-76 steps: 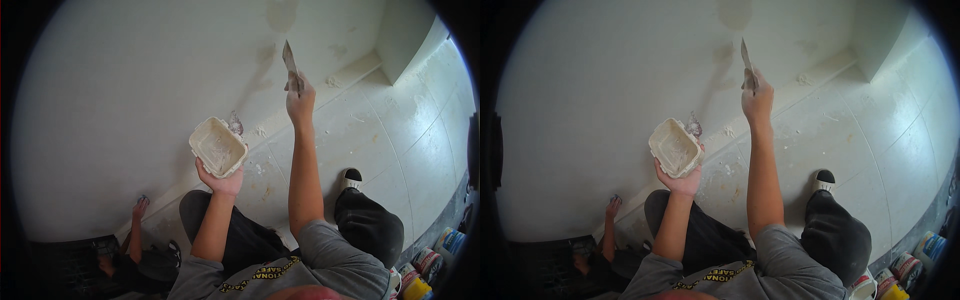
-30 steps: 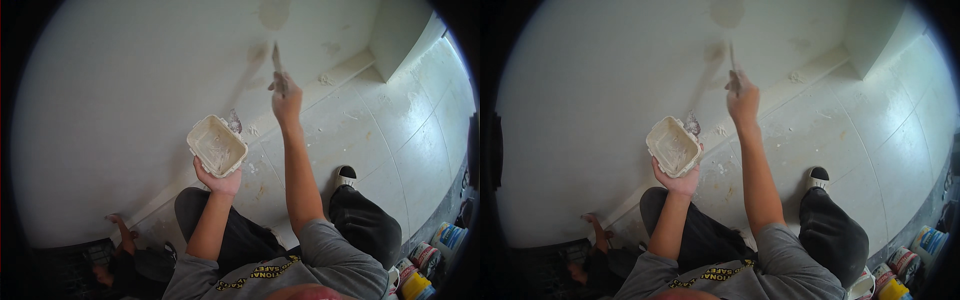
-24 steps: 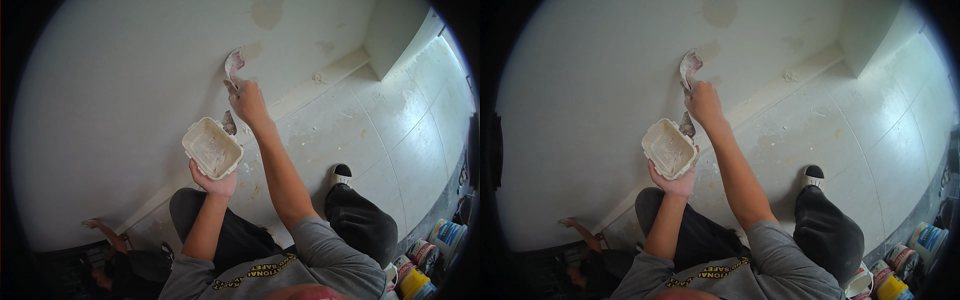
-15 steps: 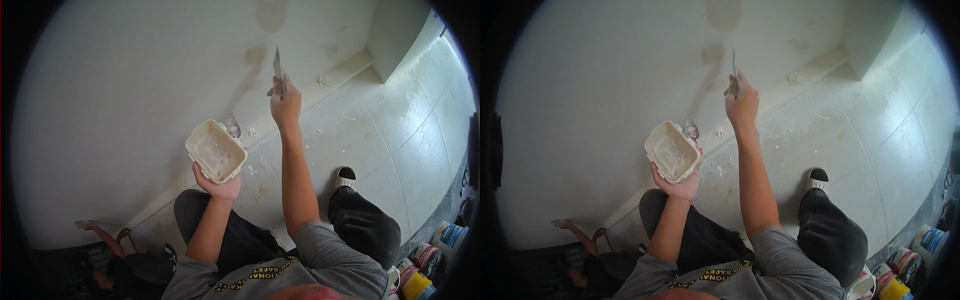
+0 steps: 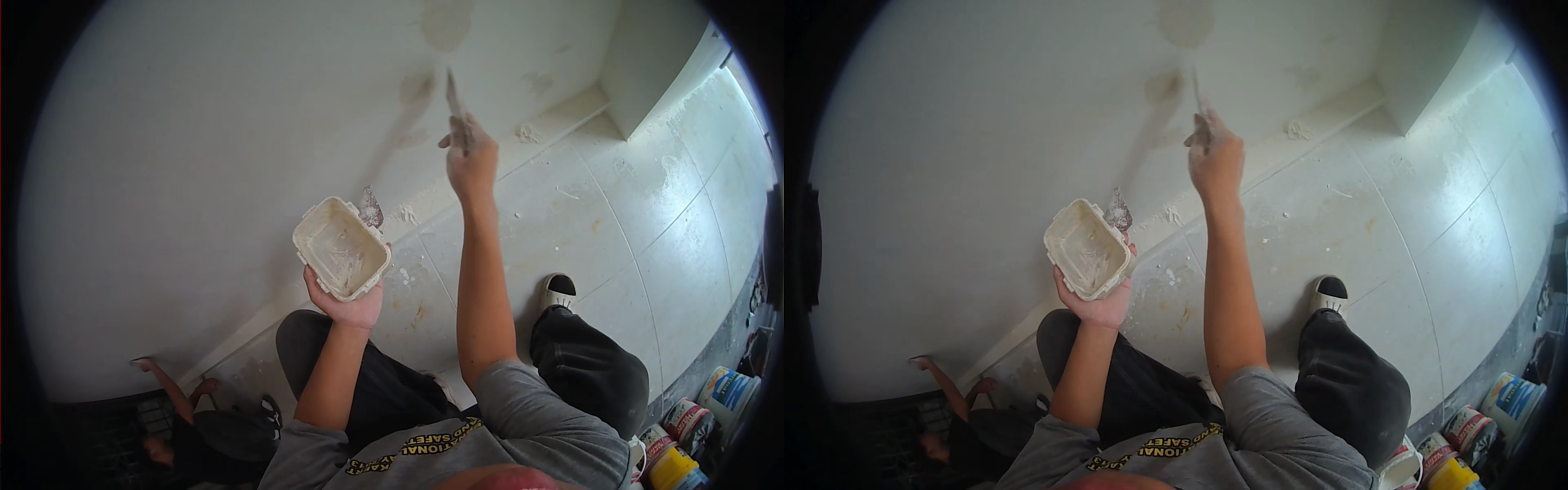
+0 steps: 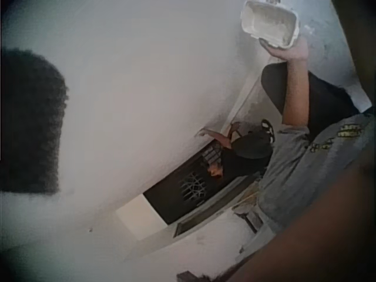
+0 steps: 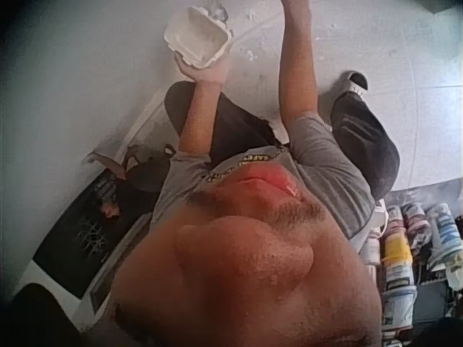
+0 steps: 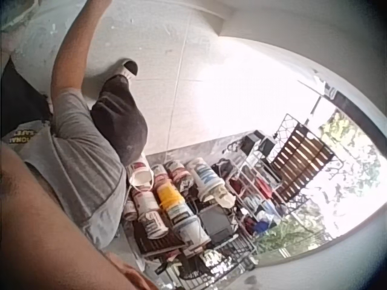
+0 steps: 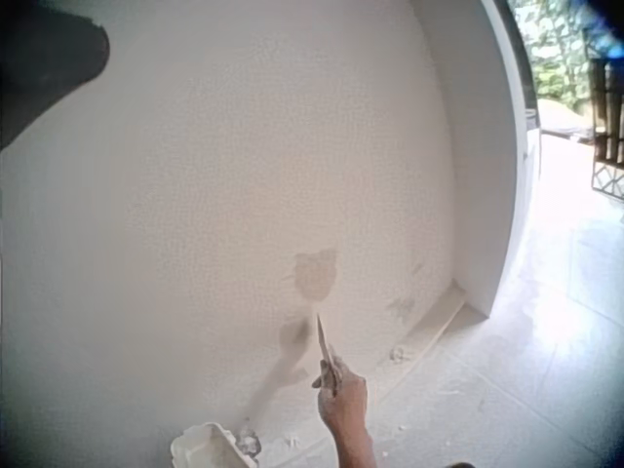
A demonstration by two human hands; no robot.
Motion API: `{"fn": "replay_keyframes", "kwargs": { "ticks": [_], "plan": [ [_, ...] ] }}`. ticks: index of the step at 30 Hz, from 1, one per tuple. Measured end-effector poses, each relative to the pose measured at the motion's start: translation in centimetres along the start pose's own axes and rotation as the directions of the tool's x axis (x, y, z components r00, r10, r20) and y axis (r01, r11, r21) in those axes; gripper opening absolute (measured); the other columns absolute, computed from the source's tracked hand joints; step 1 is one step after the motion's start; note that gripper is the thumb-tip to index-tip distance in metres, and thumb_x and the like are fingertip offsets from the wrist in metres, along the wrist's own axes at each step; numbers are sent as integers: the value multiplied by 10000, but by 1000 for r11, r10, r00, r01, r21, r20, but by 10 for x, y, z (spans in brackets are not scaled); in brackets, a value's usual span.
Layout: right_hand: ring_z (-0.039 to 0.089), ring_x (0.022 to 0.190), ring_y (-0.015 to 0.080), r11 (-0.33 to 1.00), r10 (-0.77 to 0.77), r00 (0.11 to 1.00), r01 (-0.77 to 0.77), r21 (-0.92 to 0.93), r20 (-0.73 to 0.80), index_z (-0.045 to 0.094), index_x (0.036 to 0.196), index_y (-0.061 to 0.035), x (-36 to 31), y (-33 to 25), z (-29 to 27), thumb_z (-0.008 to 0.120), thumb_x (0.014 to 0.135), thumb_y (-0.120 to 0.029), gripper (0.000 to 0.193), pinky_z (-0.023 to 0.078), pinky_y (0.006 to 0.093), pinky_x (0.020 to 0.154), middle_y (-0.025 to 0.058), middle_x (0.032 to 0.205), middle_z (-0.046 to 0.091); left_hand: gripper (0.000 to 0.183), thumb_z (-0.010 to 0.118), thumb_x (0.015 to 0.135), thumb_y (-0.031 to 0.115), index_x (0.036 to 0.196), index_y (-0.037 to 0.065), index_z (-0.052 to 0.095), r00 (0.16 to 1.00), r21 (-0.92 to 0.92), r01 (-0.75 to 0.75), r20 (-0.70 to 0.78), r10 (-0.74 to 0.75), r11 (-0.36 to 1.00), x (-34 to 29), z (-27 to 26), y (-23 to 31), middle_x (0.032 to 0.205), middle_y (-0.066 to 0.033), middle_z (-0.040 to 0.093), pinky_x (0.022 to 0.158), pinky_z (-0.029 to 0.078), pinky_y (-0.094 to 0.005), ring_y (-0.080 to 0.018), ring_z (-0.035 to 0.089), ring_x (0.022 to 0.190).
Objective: The person applies putty from a container to a wall using a putty knife, smoothing it over holes or cracks.
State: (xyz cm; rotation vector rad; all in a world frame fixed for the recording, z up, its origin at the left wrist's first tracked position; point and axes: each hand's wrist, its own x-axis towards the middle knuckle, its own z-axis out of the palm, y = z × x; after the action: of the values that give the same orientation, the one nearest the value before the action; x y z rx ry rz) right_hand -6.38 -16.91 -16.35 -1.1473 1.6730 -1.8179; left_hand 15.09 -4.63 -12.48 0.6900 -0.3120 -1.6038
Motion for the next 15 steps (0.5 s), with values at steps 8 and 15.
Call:
{"fn": "replay_keyframes", "kwargs": {
  "ticks": [8,15],
  "plan": [
    [659,752,427,996,-38,867,73,-52,496,601,1290,-113,-25,-35,21,610,858,-54,437,525,494,686,241,785,666,710,500,887,606,1455,182,457,999,-11,-13,-42,13,1000,-2,4,4,1376,-91,542,1072,397,-509,-372,526,1234],
    [671,607,337,987,159,986,-160,5,41,672,1177,-27,-6,-31,-4,626,856,-53,325,531,395,616,173,675,668,707,495,887,602,1448,173,464,999,17,-22,-33,23,1000,-2,8,2,1375,-103,540,1066,405,-505,-375,529,1227]
  ]
}}
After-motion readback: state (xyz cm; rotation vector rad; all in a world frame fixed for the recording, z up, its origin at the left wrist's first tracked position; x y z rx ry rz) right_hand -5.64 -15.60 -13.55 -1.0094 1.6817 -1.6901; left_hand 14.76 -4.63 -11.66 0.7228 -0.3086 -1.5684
